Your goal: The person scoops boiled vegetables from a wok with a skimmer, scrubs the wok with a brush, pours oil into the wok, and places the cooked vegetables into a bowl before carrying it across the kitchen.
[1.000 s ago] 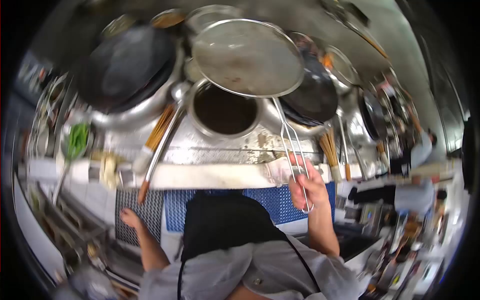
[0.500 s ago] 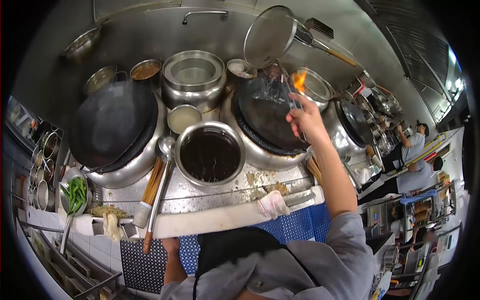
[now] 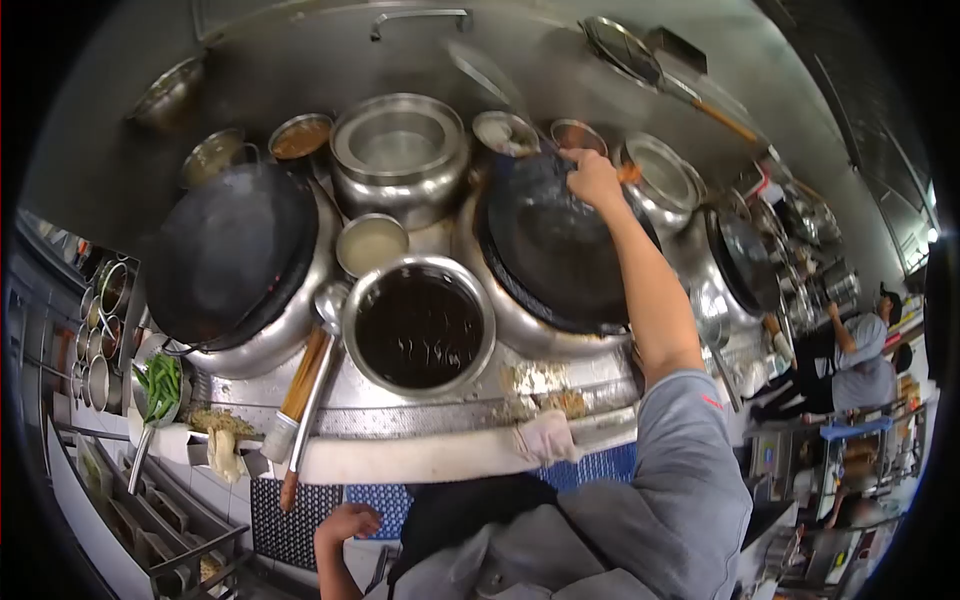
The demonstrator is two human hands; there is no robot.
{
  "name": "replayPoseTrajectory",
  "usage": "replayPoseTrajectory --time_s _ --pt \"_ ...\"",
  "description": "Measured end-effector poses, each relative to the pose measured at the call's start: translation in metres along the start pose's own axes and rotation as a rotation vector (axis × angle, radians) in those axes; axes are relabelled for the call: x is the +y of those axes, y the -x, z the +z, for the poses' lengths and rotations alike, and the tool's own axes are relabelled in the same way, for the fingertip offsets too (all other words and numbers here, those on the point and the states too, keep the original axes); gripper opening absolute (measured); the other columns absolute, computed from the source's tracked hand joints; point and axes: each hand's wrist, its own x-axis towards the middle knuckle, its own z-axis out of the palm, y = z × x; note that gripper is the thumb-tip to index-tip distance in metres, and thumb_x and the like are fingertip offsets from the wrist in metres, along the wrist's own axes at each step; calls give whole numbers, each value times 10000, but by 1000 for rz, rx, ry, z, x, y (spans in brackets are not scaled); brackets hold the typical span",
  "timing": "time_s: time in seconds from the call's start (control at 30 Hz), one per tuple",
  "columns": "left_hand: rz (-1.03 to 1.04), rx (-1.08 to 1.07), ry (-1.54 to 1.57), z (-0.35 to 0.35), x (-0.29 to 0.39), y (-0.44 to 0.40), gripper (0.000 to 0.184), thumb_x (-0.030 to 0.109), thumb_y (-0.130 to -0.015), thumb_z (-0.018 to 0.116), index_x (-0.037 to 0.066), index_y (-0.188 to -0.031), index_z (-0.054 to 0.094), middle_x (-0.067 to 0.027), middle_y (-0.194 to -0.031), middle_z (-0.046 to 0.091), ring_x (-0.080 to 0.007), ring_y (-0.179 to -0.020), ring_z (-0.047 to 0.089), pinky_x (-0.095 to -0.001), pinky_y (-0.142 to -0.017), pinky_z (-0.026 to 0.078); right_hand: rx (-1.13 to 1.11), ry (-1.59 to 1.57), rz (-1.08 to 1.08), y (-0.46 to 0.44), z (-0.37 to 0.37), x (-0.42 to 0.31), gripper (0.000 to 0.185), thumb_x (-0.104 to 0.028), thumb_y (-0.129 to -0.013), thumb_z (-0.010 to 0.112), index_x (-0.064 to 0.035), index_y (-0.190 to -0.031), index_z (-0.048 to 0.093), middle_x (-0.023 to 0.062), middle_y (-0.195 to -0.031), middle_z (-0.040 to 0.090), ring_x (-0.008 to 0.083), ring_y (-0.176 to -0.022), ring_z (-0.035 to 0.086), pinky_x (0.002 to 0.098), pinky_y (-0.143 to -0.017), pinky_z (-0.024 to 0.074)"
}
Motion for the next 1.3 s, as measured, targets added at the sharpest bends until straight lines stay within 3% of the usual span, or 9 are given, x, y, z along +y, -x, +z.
replayPoseTrajectory --time_s 0.13,0.17,0.23,0.3,0.53,0.97,1.07,1.17,1.3 --pt "909 -42 633 19 136 112 343 272 -772 726 -21 -935 654 -153 -832 682 -260 -731 658 -353 -676 551 -151 -734 247 110 -45 20 460 -42 -857 574 -113 -1309 623 104 -741 668 173 -563 634 308 -488 496" --pt "1184 -108 676 16 176 135 319 264 -771 730 -11 -913 650 -148 -813 665 -266 -712 638 -371 -676 550 -122 -912 324 141 -53 21 463 5 -880 559 -87 -1332 595 38 -693 602 72 -439 477 224 -377 362" --pt "1750 -612 511 12 261 176 328 283 -759 755 3 -883 638 -110 -829 648 -242 -690 603 -412 -650 534 -171 -1108 472 196 -73 32 473 -26 -907 553 -58 -1379 529 63 -725 621 96 -459 503 233 -395 393" --pt "1801 -679 793 53 321 246 204 115 -782 709 62 -614 605 -117 -549 598 -178 -427 518 -428 -620 533 -191 -1316 562 242 -77 54 496 -18 -922 524 -53 -1414 480 71 -723 614 93 -463 502 221 -389 390" --pt "2017 -780 633 83 338 284 197 132 -797 709 62 -640 613 -109 -595 609 -174 -472 531 -411 -634 529 -368 -1652 621 338 -17 177 488 -102 -910 641 -68 -1381 520 100 -751 655 109 -444 547 220 -361 424" --pt "2128 -772 606 109 328 290 189 164 -825 709 63 -688 627 -93 -680 628 -167 -555 554 -379 -658 521 -285 -820 620 329 -10 227 321 -122 -873 723 -51 -1179 661 14 -698 651 76 -476 531 235 -401 369" --pt "2137 -801 593 112 327 288 189 171 -832 709 63 -699 630 -90 -699 632 -165 -575 559 -371 -664 520 -204 -525 572 321 -8 222 395 -140 -881 726 -4 -1239 632 58 -798 671 138 -669 633 249 -617 488" --pt "2158 -839 572 114 323 287 188 179 -838 709 63 -710 634 -86 -719 636 -163 -594 564 -364 -670 518 372 92 38 316 -1 209 368 -164 -886 716 -4 -1211 650 86 -876 696 168 -722 638 324 -653 520" --pt "2178 -884 543 108 321 285 189 188 -847 709 63 -725 638 -82 -745 642 -161 -619 571 -354 -677 516 385 -636 106 313 -15 88 325 -194 -888 724 -40 -1171 687 56 -920 697 135 -785 623 300 -713 513"
